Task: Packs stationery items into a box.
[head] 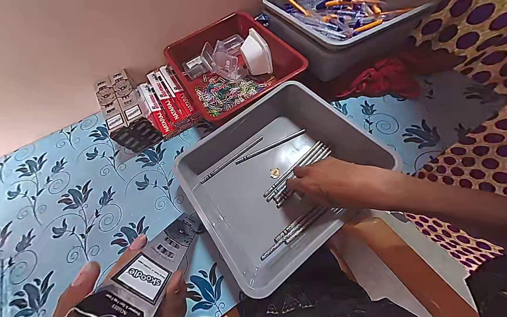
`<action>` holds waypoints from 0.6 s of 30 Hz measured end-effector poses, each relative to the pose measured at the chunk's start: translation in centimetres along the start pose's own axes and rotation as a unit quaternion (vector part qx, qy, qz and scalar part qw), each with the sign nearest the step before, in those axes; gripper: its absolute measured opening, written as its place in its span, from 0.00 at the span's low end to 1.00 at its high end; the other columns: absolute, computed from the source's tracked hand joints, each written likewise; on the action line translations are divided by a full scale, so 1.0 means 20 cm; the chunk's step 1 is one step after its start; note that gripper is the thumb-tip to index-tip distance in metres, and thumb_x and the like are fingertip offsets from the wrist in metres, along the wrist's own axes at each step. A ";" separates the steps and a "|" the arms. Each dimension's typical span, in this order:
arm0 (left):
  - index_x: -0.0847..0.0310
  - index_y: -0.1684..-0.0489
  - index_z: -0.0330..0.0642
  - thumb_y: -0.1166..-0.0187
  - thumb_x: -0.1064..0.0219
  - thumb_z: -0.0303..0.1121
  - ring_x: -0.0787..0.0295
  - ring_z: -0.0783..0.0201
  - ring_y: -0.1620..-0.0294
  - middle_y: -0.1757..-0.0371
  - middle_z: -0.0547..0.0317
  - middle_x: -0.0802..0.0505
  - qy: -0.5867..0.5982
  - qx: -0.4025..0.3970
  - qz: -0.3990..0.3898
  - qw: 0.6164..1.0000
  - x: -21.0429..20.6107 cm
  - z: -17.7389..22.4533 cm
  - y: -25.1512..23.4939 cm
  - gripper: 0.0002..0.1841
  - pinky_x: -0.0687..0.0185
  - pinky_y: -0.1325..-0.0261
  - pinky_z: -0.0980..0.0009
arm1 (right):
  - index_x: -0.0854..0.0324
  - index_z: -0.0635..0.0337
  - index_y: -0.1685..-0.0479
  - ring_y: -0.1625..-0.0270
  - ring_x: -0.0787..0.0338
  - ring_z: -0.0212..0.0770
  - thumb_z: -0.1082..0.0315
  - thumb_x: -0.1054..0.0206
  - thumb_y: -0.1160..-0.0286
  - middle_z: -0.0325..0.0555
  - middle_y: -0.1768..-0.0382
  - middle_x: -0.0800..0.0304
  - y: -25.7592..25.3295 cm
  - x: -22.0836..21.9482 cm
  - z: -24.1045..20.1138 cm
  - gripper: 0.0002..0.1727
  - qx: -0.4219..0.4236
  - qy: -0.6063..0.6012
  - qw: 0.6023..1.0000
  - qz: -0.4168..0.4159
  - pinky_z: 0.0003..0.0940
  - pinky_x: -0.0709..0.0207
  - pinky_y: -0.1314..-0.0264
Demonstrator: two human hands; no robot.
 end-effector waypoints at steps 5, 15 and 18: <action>0.33 0.20 0.67 0.26 0.24 0.45 0.17 0.71 0.27 0.27 0.80 0.14 0.078 0.056 -0.016 0.995 0.02 0.03 -0.02 0.33 0.20 0.24 0.66 | 0.10 0.58 0.48 0.65 0.10 0.53 0.69 0.27 0.29 0.53 0.61 0.14 -0.01 -0.07 0.02 0.12 0.051 0.026 0.994 0.096 0.47 0.19 0.69; 0.20 0.33 0.67 0.15 0.34 0.40 0.16 0.88 0.37 0.37 0.92 0.11 0.064 0.031 0.006 0.997 -0.03 0.07 -0.13 0.15 0.17 0.33 0.82 | 0.15 0.58 0.45 0.73 0.15 0.42 0.66 0.48 0.19 0.46 0.70 0.13 -0.04 0.18 -0.09 0.17 0.207 0.052 0.917 0.337 0.32 0.26 0.76; 0.21 0.30 0.60 0.15 0.34 0.38 0.16 0.89 0.35 0.36 0.89 0.11 0.066 0.025 0.009 0.997 -0.02 0.08 -0.14 0.17 0.18 0.32 0.83 | 0.16 0.50 0.40 0.58 0.12 0.34 0.62 0.44 0.11 0.43 0.55 0.08 0.00 0.38 -0.24 0.13 0.269 0.002 0.888 0.372 0.27 0.24 0.59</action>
Point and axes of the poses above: each hand's wrist, its own y-axis away from the middle knuckle, its own x-axis out of the back of the hand, z = x × y, the point moved 1 cm from there along -y, towards the middle knuckle
